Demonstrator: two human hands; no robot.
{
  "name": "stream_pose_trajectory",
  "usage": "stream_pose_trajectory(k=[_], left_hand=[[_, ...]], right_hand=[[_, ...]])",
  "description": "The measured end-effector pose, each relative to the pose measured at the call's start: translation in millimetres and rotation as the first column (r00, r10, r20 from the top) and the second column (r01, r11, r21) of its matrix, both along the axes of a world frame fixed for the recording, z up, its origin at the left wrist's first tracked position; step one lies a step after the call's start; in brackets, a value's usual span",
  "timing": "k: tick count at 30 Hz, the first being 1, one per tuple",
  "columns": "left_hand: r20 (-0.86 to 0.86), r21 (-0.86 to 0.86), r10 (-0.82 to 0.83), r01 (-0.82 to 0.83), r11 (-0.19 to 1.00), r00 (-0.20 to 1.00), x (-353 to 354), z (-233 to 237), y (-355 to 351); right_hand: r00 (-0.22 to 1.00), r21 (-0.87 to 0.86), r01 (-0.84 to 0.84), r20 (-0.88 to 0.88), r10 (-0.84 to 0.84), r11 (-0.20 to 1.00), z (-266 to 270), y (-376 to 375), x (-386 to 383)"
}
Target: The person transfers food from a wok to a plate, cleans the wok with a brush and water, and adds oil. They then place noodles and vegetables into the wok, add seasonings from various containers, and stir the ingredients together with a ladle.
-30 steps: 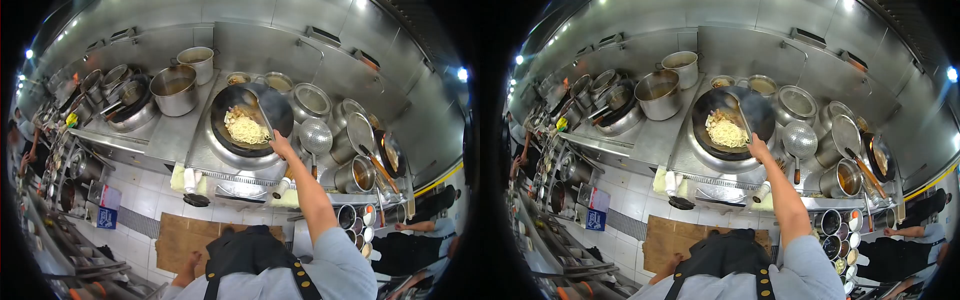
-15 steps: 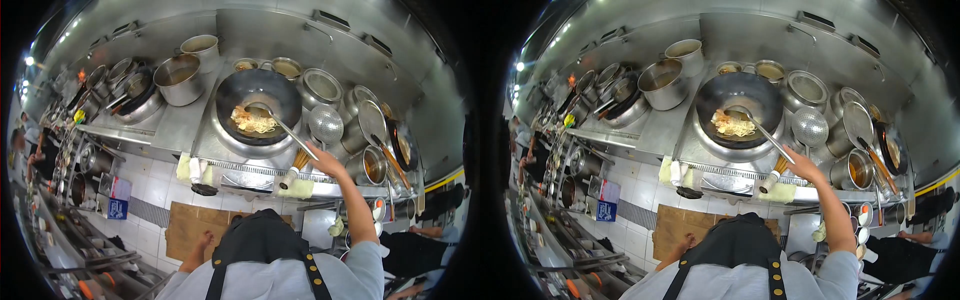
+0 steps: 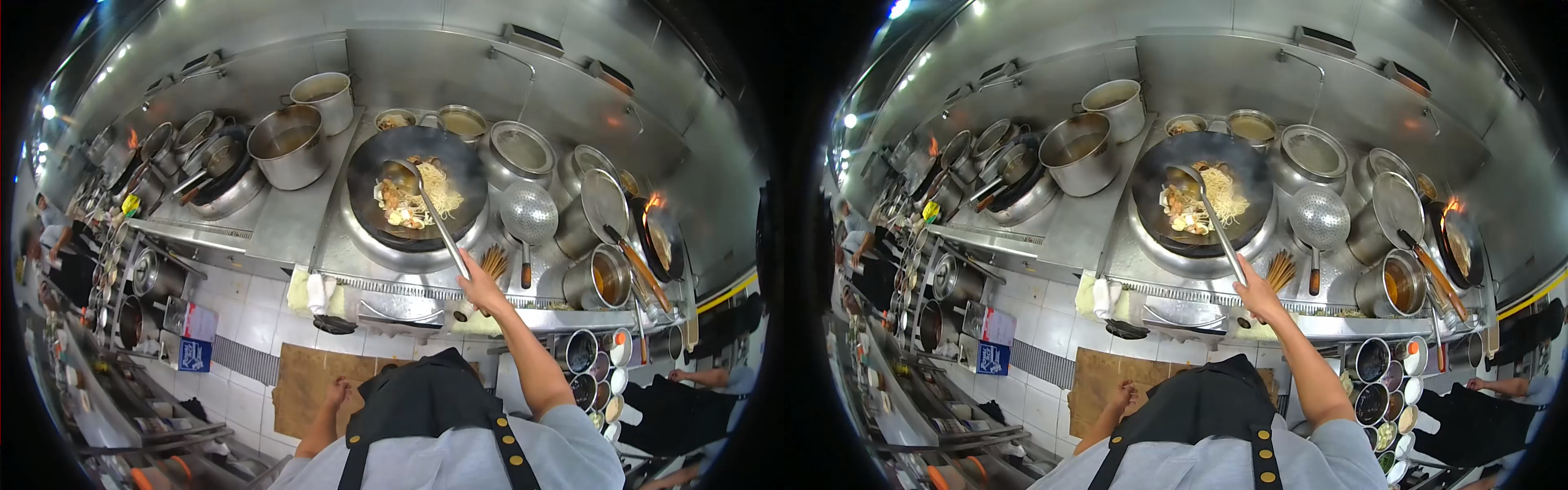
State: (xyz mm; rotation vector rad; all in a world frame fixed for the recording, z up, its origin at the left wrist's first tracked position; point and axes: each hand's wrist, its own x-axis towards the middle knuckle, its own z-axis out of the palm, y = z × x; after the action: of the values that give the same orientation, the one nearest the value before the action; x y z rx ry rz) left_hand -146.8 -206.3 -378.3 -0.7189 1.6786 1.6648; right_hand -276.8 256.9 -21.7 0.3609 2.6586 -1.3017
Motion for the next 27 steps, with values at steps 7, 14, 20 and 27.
stream_pose_trajectory(k=[7, 14, 20, 27], left_hand=[[0.008, -0.072, -0.142, 0.143, 0.987, 0.990, 39, -23, -8], [0.053, -0.182, -0.160, 0.167, 0.969, 0.986, 57, -21, -14], [0.047, 0.062, 0.098, -0.100, 0.993, 0.994, 28, -34, -18], [-0.009, -0.124, -0.132, 0.130, 0.984, 0.991, -7, 9, 14]], right_hand=[[0.999, 0.067, 0.001, 0.032, -0.003, 0.998, -3, -6, -10], [0.997, -0.051, -0.008, 0.071, 0.012, 0.999, 4, 2, -11], [0.991, -0.115, 0.030, 0.134, -0.014, 0.993, -2, -3, -18], [0.994, -0.208, 0.077, 0.090, -0.059, 0.975, -3, -7, -55]])
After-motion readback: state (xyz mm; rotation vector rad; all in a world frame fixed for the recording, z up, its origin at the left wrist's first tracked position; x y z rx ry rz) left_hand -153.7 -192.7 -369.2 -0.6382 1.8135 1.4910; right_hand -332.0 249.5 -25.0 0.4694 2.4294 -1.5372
